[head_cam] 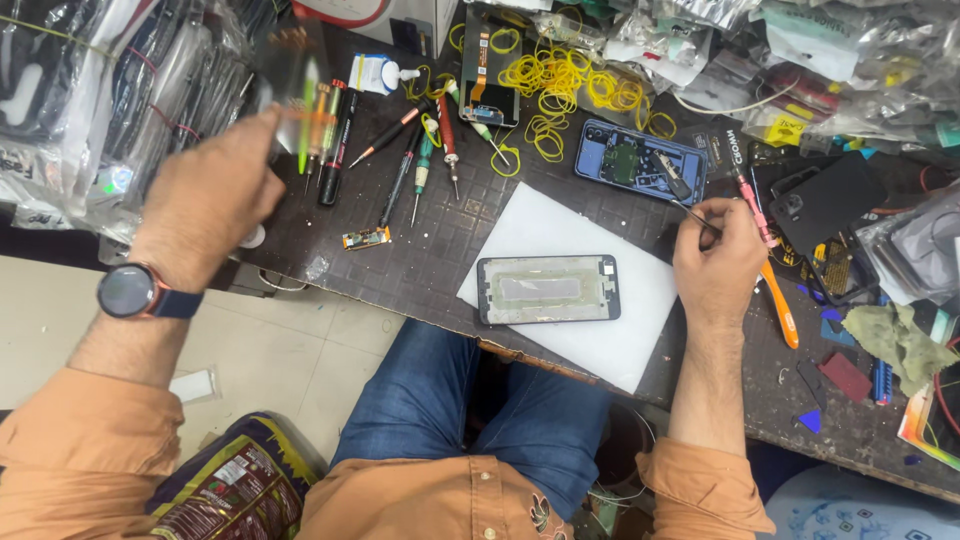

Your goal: The person works on a disassembled smartphone, using a metal spudger to pry and scrape adhesive from the phone's frame. They repeatedly scrape the edges and corners of the device while holding it on a white work mat. The person also briefly handles a small circuit board and a plastic screen protector package.

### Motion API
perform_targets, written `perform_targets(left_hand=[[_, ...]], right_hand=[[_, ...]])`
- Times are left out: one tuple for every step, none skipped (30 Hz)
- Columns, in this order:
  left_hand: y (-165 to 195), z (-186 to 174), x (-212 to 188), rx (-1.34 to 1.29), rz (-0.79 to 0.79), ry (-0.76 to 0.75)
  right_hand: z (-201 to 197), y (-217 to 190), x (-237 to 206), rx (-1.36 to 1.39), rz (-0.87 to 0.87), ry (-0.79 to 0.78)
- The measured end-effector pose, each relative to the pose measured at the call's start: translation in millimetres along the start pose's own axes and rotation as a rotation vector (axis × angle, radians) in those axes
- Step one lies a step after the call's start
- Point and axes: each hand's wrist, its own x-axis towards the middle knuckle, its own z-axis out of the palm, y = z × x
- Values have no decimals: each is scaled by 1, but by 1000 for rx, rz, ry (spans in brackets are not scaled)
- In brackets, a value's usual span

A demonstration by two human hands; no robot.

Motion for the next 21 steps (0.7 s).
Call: perform_targets(left_hand=[[-3, -5, 1, -29, -25, 44], [-5, -9, 2, -59, -50, 85], [-6, -13, 2, -99, -79, 140], [-6, -15, 3, -138, -106, 198], [-5, -17, 4, -177, -133, 257], [-3, -17, 5, -169, -134, 264], [-1, -17, 6, -160, -135, 271], [2, -16, 6, -153, -134, 277], [4, -16, 7, -188, -137, 300], [5, -17, 8, -224, -138, 324], [6, -17, 9, -261, -138, 347], [5, -17, 8, -293, -141, 361], [4, -18, 7, -325, -146, 374], [3, -18, 6, -355, -153, 389], [3, -16, 7, -302, -132, 416], [2, -14, 9, -246, -111, 443], [2, -12, 10, -191, -91, 469], [1, -10, 10, -192, -109, 464], [1, -7, 11, -194, -126, 458], [1, -5, 12, -199, -141, 452], [1, -5, 12, -202, -124, 475]], right_hand=[[0, 0, 0, 1, -7, 1], [0, 0, 0, 2, -14, 0], [0, -1, 0, 11, -17, 2], [0, -1, 0, 20, -20, 6], [0, 0, 0, 29, -23, 12], [0, 0, 0, 32, -23, 14], [1, 0, 0, 35, -21, 16], [1, 0, 0, 37, -19, 18], [0, 1, 0, 51, -9, 18], [1, 1, 0, 66, 1, 20], [0, 1, 0, 78, 12, 21], [0, 2, 0, 68, 21, 17], [0, 3, 0, 58, 29, 10], [1, 3, 0, 49, 36, 2], [1, 4, 0, 47, 22, 5], [1, 4, 0, 46, 8, 6], [2, 5, 0, 45, -6, 8], [2, 6, 0, 42, -1, 3], [2, 6, 0, 36, 6, -1], [2, 6, 0, 28, 13, -4], [2, 7, 0, 34, 15, -5]])
